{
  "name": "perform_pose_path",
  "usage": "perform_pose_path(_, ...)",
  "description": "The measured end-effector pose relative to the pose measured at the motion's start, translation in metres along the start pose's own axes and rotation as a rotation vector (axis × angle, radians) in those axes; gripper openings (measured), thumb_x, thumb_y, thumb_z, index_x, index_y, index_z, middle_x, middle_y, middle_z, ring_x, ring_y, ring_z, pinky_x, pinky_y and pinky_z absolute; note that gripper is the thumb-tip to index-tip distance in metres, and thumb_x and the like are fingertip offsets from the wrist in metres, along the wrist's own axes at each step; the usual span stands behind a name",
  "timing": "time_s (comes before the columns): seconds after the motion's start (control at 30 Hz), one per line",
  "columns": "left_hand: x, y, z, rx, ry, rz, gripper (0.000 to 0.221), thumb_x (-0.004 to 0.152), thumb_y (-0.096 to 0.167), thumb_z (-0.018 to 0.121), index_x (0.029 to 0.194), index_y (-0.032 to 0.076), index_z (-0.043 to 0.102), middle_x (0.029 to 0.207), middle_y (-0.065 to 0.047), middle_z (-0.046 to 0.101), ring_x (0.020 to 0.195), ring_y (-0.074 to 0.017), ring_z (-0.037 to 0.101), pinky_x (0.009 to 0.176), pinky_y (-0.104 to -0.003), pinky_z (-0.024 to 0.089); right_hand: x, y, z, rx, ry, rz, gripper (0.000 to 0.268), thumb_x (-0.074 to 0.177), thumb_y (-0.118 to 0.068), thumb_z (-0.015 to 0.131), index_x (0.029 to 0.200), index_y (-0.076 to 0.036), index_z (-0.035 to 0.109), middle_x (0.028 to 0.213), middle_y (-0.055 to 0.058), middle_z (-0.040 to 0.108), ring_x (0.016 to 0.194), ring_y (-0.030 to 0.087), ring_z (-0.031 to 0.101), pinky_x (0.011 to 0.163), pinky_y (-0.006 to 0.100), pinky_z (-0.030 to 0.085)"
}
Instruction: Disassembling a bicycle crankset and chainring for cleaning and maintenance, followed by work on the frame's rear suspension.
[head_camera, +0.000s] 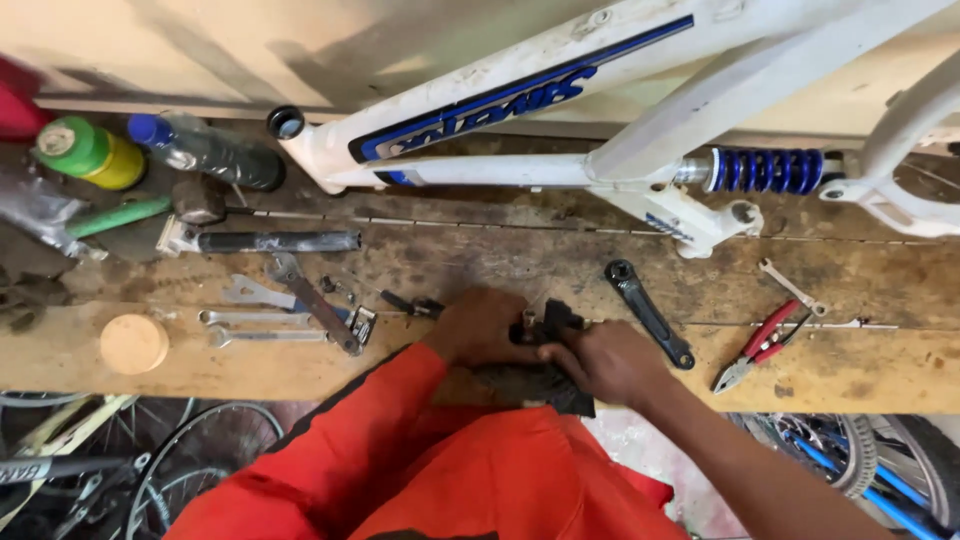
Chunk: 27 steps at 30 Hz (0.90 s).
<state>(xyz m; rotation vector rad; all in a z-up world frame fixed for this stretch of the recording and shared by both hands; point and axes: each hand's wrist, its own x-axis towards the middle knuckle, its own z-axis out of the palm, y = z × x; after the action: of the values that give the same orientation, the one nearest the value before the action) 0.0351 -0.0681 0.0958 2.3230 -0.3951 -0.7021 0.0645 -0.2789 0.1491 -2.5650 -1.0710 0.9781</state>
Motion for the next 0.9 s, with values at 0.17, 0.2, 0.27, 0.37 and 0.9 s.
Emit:
perform_pose_path(0.17,-0.003,0.004,-0.006,-0.139,0.022,-0.042,0.063,0.068,0.071,0.066,0.091,0.012,0.067,0.090,-0.010,0.070,0.095,-0.0332,0.069,0.080,-0.044,0.056,0.003,0.011,0.001,-0.013,0.037,-0.118,0.048,0.098,-0.051,0.037,0.073,-0.014,0.057,0.051,0.019,0.060,0.060,0.042,0.070,0.060,0.052,0.056)
perform_pose_path(0.2,0.000,-0.002,0.002,-0.120,0.025,-0.024,0.062,0.066,0.070,0.067,0.093,0.014,0.068,0.092,-0.008,0.071,0.094,-0.0325,0.069,0.079,-0.043,0.056,0.004,0.011,-0.001,-0.010,0.039,-0.145,0.047,0.098,-0.049,0.036,0.073,-0.014,0.056,0.050,0.019,0.060,0.058,0.042,0.069,0.058,0.052,0.055)
perform_pose_path(0.27,0.002,-0.002,-0.007,-0.135,0.044,0.003,0.060,0.068,0.068,0.067,0.091,0.013,0.068,0.091,-0.008,0.071,0.093,-0.0318,0.069,0.078,-0.042,0.057,0.008,0.011,-0.006,-0.016,0.053,-0.158,0.047,0.099,-0.047,0.035,0.073,-0.014,0.056,0.048,0.017,0.059,0.056,0.039,0.070,0.057,0.049,0.056)
perform_pose_path(0.37,0.002,-0.004,-0.003,-0.164,0.062,0.054,0.055,0.071,0.065,0.067,0.086,0.012,0.068,0.090,-0.007,0.071,0.090,-0.0310,0.070,0.075,-0.040,0.057,0.007,0.014,-0.005,-0.020,0.065,-0.189,0.047,0.100,-0.047,0.034,0.073,-0.015,0.055,0.046,0.015,0.059,0.052,0.037,0.069,0.054,0.047,0.055)
perform_pose_path(0.9,0.002,-0.006,0.016,-0.048,0.182,0.144,0.053,0.081,0.064,0.064,0.069,0.013,0.070,0.077,-0.004,0.070,0.076,-0.0279,0.070,0.064,-0.037,0.058,0.000,0.039,0.024,-0.053,0.175,-0.315,0.046,0.101,-0.049,0.033,0.077,-0.016,0.054,0.048,0.013,0.058,0.051,0.039,0.066,0.052,0.050,0.053)
